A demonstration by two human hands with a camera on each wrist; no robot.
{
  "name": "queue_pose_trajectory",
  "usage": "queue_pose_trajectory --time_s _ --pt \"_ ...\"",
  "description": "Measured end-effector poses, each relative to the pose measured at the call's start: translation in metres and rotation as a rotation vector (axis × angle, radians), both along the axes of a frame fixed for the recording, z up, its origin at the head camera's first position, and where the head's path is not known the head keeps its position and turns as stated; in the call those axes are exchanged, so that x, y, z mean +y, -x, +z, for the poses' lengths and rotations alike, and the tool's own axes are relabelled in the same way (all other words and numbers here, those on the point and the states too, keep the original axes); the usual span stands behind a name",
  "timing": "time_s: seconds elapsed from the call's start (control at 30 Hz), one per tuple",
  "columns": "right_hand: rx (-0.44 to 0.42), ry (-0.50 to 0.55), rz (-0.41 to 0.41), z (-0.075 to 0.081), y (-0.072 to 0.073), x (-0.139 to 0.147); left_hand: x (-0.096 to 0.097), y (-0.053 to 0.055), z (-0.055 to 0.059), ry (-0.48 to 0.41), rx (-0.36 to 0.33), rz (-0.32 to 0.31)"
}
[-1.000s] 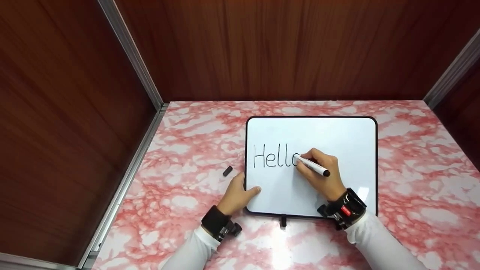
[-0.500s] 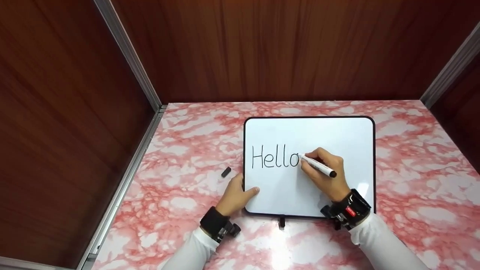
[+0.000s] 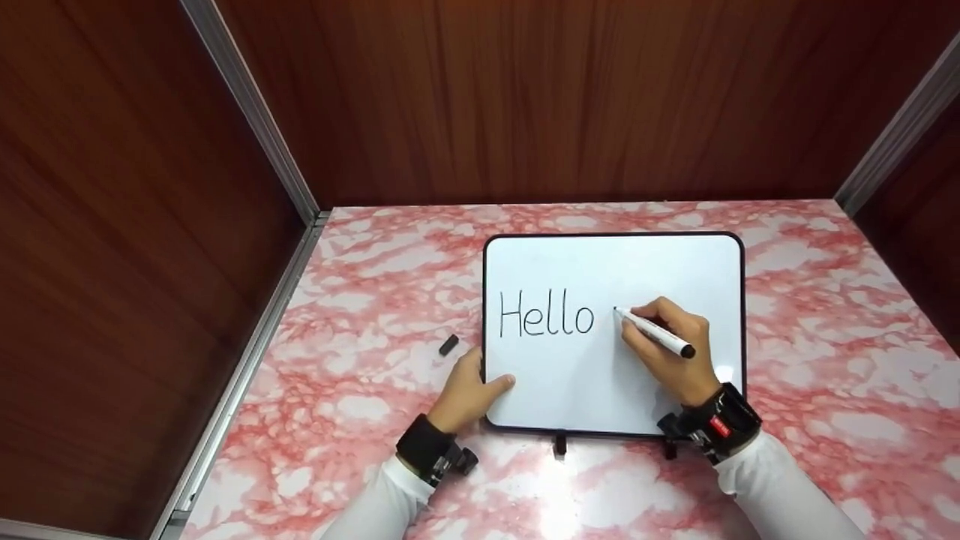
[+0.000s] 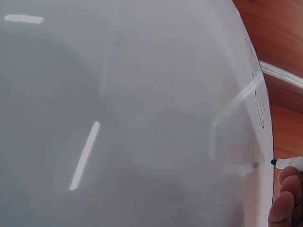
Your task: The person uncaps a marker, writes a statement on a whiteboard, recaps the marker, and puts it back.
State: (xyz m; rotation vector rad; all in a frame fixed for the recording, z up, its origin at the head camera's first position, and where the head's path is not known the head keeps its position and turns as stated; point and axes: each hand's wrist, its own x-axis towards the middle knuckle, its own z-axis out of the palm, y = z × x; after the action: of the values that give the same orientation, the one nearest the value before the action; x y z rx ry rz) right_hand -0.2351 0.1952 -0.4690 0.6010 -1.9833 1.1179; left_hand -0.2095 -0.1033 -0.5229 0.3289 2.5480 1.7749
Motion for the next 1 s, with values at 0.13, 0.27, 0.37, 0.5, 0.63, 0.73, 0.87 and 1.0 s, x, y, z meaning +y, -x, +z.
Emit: queue_pose_trajectory --time_s 0.13,0.27,0.37,0.5,0.63,0.73,0.87,1.0 --pt "-0.001 0.001 -0.001 -0.001 -0.002 0.004 -0.001 0.000 0.000 0.008 0.011 -0.007" --pt "0.001 -0.007 0.009 -0.002 -0.002 0.006 -0.002 0.000 0.000 0.002 0.026 -0.016" --pt "0.000 -0.011 0.010 -0.002 -0.002 0.005 -0.003 -0.001 0.001 -0.010 0.022 -0.021" --pt "-0.011 -0.015 0.000 -0.001 -0.002 0.004 -0.002 -0.001 0.001 -0.009 0.009 -0.018" --pt "-0.024 -0.018 -0.007 0.002 -0.004 0.001 0.000 -0.001 0.002 0.004 0.002 -0.016" --pt "-0.027 -0.018 -0.004 0.007 -0.007 -0.001 0.000 -0.001 0.002 -0.007 0.007 -0.020" --pt "-0.044 -0.018 0.001 0.007 -0.008 -0.001 -0.001 0.001 -0.001 -0.017 0.017 -0.021" --pt "-0.057 -0.031 0.002 0.001 -0.007 0.002 -0.002 0.002 -0.001 -0.017 0.026 -0.031"
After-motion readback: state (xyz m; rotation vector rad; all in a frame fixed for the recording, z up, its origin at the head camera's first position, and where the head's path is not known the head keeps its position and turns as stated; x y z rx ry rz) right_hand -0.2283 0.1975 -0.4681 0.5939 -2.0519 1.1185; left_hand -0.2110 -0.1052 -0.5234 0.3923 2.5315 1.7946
